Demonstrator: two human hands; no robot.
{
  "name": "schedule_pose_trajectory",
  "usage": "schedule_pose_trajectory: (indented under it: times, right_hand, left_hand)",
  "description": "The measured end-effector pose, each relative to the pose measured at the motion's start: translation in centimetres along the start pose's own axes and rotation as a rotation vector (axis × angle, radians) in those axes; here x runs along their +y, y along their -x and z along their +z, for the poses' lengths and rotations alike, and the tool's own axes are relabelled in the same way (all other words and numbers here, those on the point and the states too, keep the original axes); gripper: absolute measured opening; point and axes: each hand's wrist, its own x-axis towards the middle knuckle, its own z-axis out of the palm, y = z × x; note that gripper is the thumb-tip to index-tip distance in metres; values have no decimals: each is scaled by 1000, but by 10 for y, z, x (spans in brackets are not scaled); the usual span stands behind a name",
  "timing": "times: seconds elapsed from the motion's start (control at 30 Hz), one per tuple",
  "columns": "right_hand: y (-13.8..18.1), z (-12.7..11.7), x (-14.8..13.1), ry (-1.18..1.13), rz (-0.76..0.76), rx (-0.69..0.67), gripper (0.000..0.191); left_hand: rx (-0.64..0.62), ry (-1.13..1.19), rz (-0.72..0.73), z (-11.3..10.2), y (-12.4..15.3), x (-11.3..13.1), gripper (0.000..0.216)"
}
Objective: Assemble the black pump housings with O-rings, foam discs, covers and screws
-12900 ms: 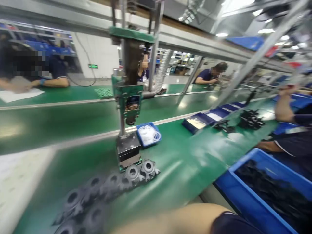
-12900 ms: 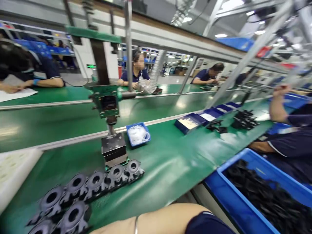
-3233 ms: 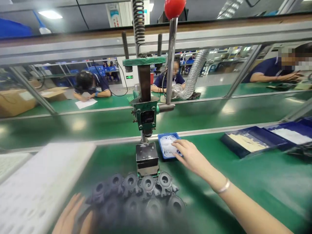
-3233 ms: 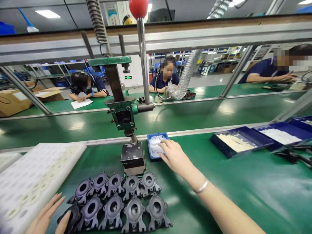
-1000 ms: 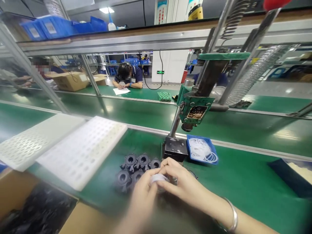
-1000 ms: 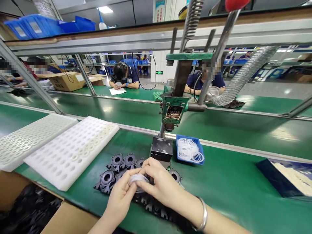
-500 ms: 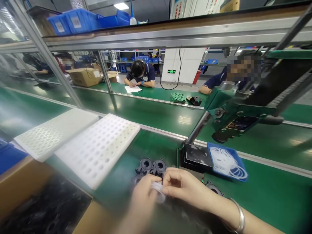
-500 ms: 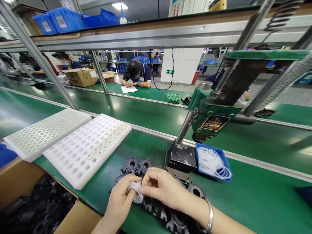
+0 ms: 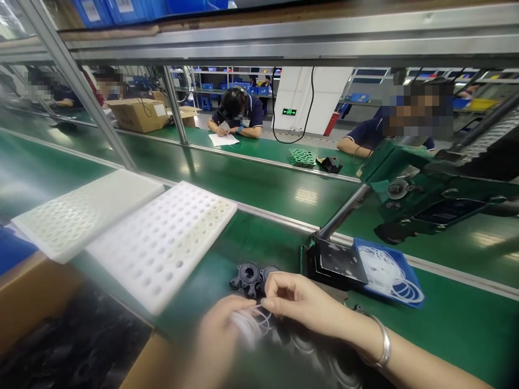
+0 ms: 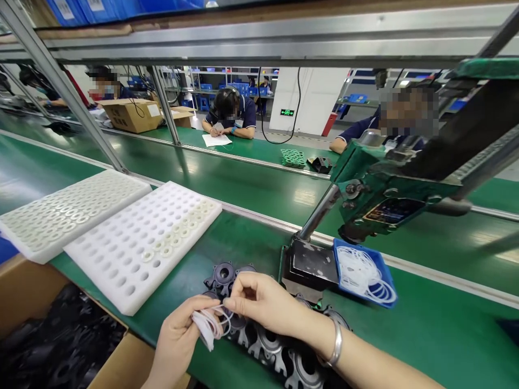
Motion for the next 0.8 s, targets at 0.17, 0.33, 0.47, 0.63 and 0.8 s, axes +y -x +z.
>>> schedule_pose_trajectory:
  times: [0.17,0.33,0.47,0.63,0.8]
  right_hand:
    - [-15,5,-6,186,-130,135,38]
    - [-18,1,-23,257,-268,179,35]
    - [-24,-11,-23,280,-292,295,34]
    - [-45,-23,12,519,-231,275,28]
    - [-64,-23,36,675,-243,279,20]
  left_hand:
    - [-69,189,-315,0,1,2,25]
    - [-172,194,-366,-6,-2,18,25]
    - [-196,204,-280,-22,1,16,23]
    - [-76,309,-93,-49,10,12,53]
    - [-45,39,-19,-52,3,18,50]
